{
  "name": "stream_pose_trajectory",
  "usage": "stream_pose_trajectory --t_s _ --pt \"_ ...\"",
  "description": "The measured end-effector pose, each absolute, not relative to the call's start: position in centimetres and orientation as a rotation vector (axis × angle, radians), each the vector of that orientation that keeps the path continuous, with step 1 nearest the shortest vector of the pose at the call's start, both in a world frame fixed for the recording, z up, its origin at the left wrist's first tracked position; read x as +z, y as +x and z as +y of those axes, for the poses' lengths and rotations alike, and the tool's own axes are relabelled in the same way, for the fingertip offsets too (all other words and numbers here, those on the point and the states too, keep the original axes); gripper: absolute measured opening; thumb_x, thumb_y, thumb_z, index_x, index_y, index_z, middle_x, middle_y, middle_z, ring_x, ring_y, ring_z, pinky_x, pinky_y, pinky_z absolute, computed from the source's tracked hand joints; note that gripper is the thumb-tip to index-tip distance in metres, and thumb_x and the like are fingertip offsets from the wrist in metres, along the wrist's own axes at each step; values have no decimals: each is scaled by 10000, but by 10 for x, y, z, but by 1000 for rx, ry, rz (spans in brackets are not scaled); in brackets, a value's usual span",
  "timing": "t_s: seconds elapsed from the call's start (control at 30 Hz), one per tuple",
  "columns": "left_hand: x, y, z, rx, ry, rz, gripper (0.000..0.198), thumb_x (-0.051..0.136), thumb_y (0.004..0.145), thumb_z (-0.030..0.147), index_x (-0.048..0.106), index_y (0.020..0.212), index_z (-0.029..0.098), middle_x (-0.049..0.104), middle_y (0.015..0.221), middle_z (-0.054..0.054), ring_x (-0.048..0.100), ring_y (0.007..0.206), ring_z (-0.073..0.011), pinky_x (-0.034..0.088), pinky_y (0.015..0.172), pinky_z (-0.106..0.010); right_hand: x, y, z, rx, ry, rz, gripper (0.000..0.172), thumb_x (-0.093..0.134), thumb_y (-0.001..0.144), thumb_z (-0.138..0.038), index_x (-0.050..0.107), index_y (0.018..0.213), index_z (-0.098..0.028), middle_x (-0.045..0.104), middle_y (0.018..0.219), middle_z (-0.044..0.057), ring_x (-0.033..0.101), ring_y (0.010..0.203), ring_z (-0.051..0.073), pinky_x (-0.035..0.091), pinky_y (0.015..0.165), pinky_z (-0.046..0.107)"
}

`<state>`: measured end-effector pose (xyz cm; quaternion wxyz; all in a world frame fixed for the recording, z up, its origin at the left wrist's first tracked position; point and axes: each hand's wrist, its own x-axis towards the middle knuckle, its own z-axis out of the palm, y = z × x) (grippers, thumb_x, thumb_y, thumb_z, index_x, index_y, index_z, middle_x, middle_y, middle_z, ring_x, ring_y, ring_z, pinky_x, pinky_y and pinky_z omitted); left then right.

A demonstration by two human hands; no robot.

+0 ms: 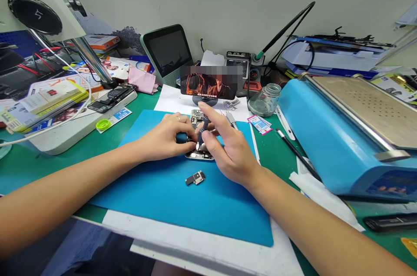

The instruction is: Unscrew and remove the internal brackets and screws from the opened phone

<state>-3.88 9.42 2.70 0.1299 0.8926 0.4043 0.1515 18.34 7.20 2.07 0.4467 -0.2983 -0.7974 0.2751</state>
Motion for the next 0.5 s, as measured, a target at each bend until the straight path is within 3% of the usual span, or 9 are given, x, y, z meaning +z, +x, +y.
stream_pose_trajectory --t_s 0.23,0.4,0.5 --pt "30 -38 93 416 2581 1207 229 724 1027 401 720 1109 187 721 1199 -69 689 1124 -247 560 1035 -499 19 184 74 639 -719 -2031 576 552 1101 -305 406 1615 -521 720 1433 6 758 1166 247 604 1033 505" --pt "31 -37 92 423 2578 1208 228 720 1030 396 718 1108 182 722 1185 -66 691 1115 -246 560 1029 -497 22 182 72 630 -717 -2048 536 510 1115 -333 413 1614 -504 775 1260 12 767 1139 245 598 1068 515" --pt "33 -37 91 428 2574 1214 218 718 1033 385 719 1107 179 724 1184 -66 694 1119 -247 565 1025 -496 22 180 73 622 -723 -2046 527 466 1128 -319 405 1614 -512 774 1257 7 766 1112 234 611 1029 485"
